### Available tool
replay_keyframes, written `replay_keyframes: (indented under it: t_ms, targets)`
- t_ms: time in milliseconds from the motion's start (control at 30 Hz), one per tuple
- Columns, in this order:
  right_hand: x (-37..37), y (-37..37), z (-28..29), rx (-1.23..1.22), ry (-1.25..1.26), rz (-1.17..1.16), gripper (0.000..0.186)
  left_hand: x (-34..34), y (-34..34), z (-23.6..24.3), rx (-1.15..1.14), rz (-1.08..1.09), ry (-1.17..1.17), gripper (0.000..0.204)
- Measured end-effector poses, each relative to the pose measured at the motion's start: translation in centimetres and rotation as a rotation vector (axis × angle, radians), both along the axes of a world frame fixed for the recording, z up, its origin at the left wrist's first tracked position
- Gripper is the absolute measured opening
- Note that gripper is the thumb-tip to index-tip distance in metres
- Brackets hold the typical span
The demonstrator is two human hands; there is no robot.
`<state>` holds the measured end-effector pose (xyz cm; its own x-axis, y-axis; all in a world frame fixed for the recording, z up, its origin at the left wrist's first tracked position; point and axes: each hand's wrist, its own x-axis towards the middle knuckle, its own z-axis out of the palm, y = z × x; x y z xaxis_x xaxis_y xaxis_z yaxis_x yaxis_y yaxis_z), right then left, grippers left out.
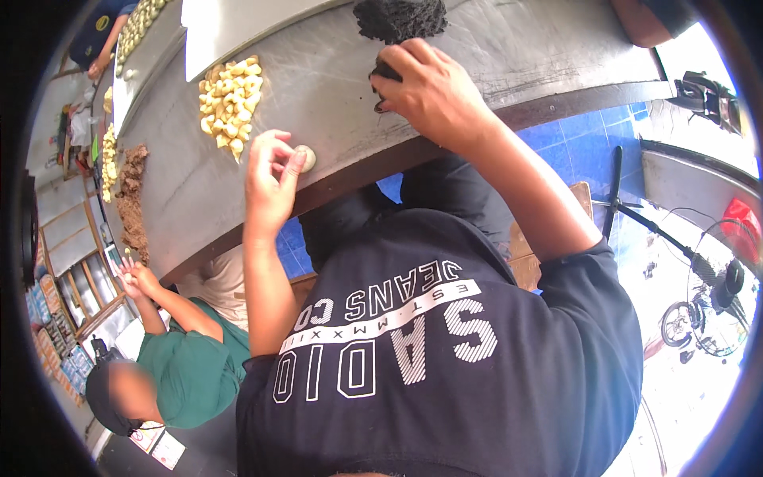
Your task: The person prepares pastries by hand at a table, taking small pieces of light dough and dark filling, rolling them together, and placing the finished items onto a metal baking tray alongside several other people.
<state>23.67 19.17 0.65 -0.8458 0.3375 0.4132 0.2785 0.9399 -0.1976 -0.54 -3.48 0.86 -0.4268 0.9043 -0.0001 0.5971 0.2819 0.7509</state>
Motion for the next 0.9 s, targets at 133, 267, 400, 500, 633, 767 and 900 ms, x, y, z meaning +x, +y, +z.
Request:
replay_keyframes:
  t_ms: [133, 267, 400, 500, 633, 767, 900]
  targets:
    - [0.5, 0.5, 0.1, 0.002, 0.058, 0.049, 0.032, -0.8, 3.9, 1.6, -0.167, -0.069, 0.412, 0.024]
    - [-1.1, -0.3, -0.1, -0.072, 0.004, -0.045, 0.030, 0.7, 5.8, 0.0, -0.041, -0.191, 0.762, 0.024]
    - [-1.0, -1.3, 0.2, -0.097, -0.088, -0.074, 0.016, 0.0, 5.2, 0.8, -0.185, -0.215, 0.708, 0.026]
    - [-0.4, -0.7, 1.7, -0.268, -0.100, 0.050, 0.009, 0.6, 3.4, 0.1, 0.017, -0.078, 0.642, 0.021]
    - [0.9, -1.1, 0.0, -0.404, 0.042, 0.166, 0.023, -0.6, 0.2, 0.2, 0.186, -0.237, 0.302, 0.019]
    - [-0.3, -1.0, 0.5, -0.194, 0.003, 0.058, 0.026, -0.1, 3.4, 1.9, 0.536, 0.126, -0.568, 0.023]
    - [-3.4, -1.3, -0.3, -0.098, -0.076, -0.051, 0.026, -8.8, 2.4, 0.3, 0.229, 0.432, 0.167, 0.040]
